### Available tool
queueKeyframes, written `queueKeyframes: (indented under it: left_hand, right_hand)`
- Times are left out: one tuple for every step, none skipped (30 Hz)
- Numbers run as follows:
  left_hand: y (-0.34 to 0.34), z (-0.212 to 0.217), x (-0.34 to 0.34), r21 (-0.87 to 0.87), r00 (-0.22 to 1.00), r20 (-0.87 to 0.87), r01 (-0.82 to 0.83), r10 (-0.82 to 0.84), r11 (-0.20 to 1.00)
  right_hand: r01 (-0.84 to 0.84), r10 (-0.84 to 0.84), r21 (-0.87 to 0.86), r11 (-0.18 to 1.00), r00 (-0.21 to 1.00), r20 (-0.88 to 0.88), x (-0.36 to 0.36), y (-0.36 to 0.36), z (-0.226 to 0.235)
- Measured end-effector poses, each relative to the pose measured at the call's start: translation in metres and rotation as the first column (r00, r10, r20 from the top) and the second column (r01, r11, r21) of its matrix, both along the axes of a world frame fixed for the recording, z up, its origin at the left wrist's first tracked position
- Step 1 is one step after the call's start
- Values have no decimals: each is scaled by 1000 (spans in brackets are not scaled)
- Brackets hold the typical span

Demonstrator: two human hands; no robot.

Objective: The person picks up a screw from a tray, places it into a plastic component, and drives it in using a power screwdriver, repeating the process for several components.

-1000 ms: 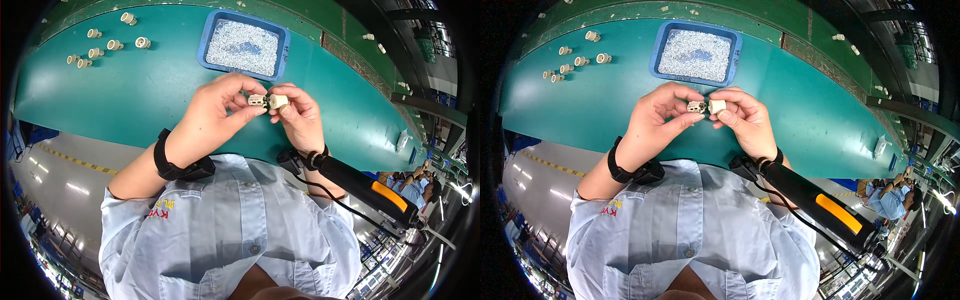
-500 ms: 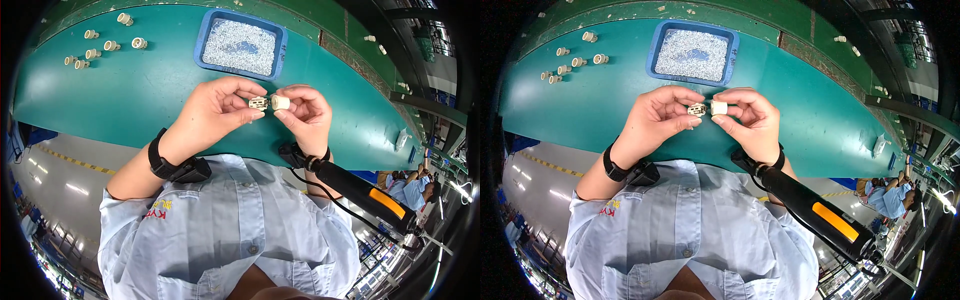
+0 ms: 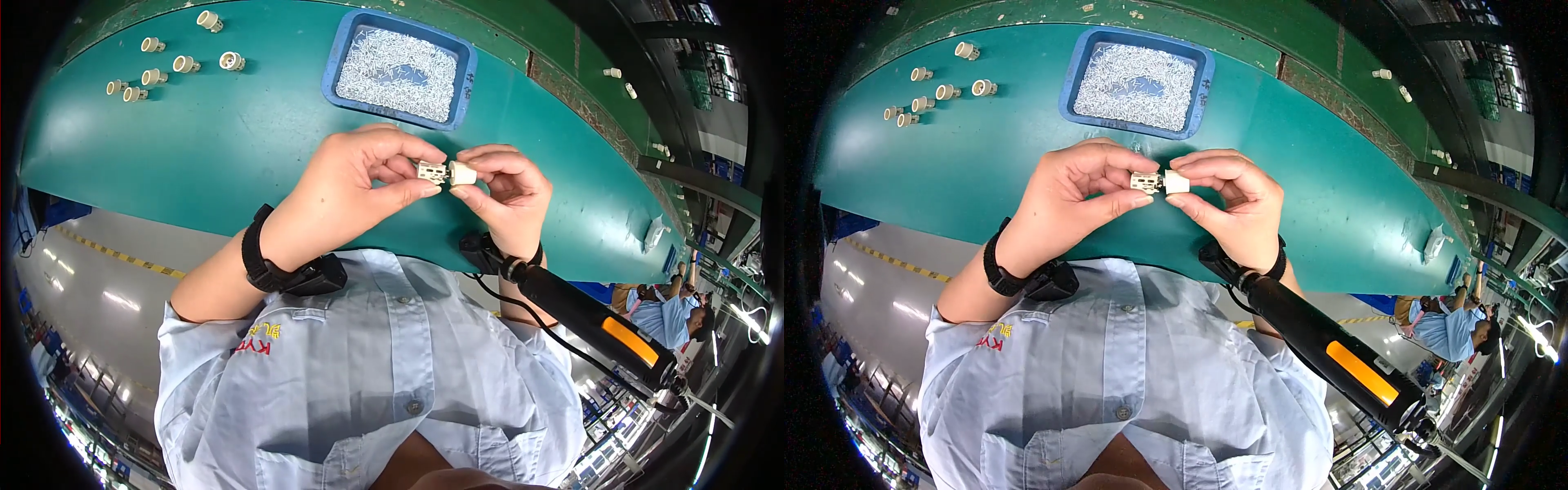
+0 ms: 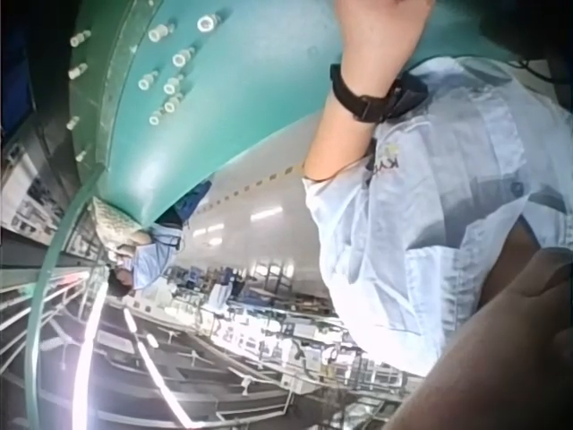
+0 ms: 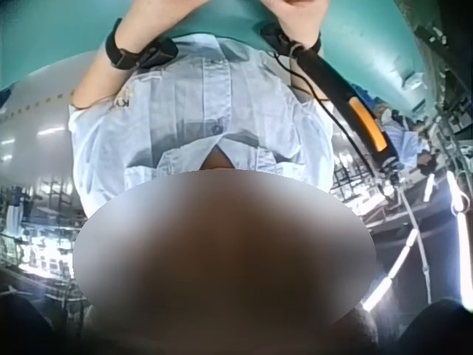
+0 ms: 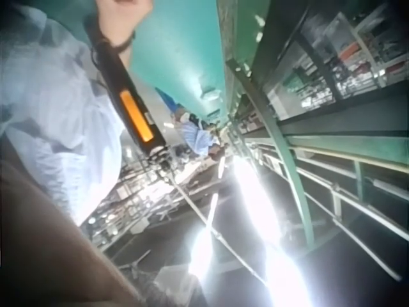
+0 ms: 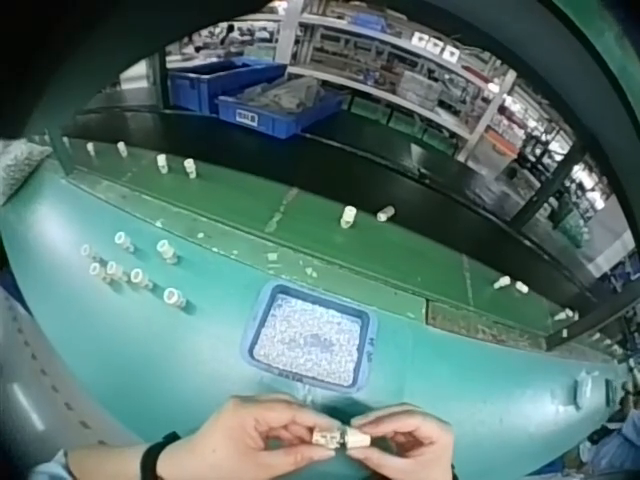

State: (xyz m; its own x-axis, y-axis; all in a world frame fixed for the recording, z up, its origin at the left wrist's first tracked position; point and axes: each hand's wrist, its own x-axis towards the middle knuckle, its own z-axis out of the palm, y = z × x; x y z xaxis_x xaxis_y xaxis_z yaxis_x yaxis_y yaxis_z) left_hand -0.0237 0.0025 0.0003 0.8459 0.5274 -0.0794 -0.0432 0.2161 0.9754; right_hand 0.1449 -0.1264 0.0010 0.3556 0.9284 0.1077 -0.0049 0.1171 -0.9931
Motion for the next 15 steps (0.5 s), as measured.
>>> queueKeyframes:
  left_hand:
    - [0,1,0,-1,1000,-2,1,-1,1000]
    - [0,2,0,-1,1000,-4,3,-3,1000]
    - [1,2,1,-2,1000,-6,5,-5,1000]
    - [1,3,0,-3,1000,-5,2,-2,1000]
    - [1,4,-1,-53,1000,-16,14,-15,999]
    - [2,5,-2,-102,999,-26,26,-29,994]
    - [2,5,-3,-152,998,-35,39,-44,988]
    - [2,5,-3,-153,998,-35,38,-43,988]
    - [2,4,-3,-160,999,-28,41,-46,986]
    - [2,4,-3,-167,999,-20,46,-50,985]
    - [1,4,-2,-175,998,-14,50,-53,983]
    - [1,4,-2,-175,998,-15,51,-54,983]
    - [2,3,-1,-181,998,-10,52,-55,982]
    - [2,3,-1,-186,999,-2,52,-53,981]
    - [2,2,-1,-192,999,5,52,-52,980]
  right_hand:
    - [1,-1,-1,1000,1000,-1,0,0,0]
    - [-4,4,4,1000,1000,22,1,-1,0]
    - [-8,7,9,1000,999,45,2,-1,0]
    - [-17,16,13,1000,998,69,2,-1,0]
    - [-19,18,12,1000,997,69,3,-1,0]
    - [-32,28,33,999,994,108,4,-1,-1]
    - [-44,36,54,998,989,147,5,-2,-1]
    - [-57,43,74,996,982,185,5,-2,-1]
    - [-58,43,73,996,982,185,5,-1,-1]
    - [-47,36,61,997,986,164,4,-1,1]
    - [-36,29,48,998,989,143,3,0,3]
    - [-25,21,35,999,992,122,3,0,4]
    - [-24,20,34,999,993,120,3,-1,3]
    - [-33,28,39,999,992,122,4,-1,3]
    - [-42,37,44,998,992,124,5,-2,2]
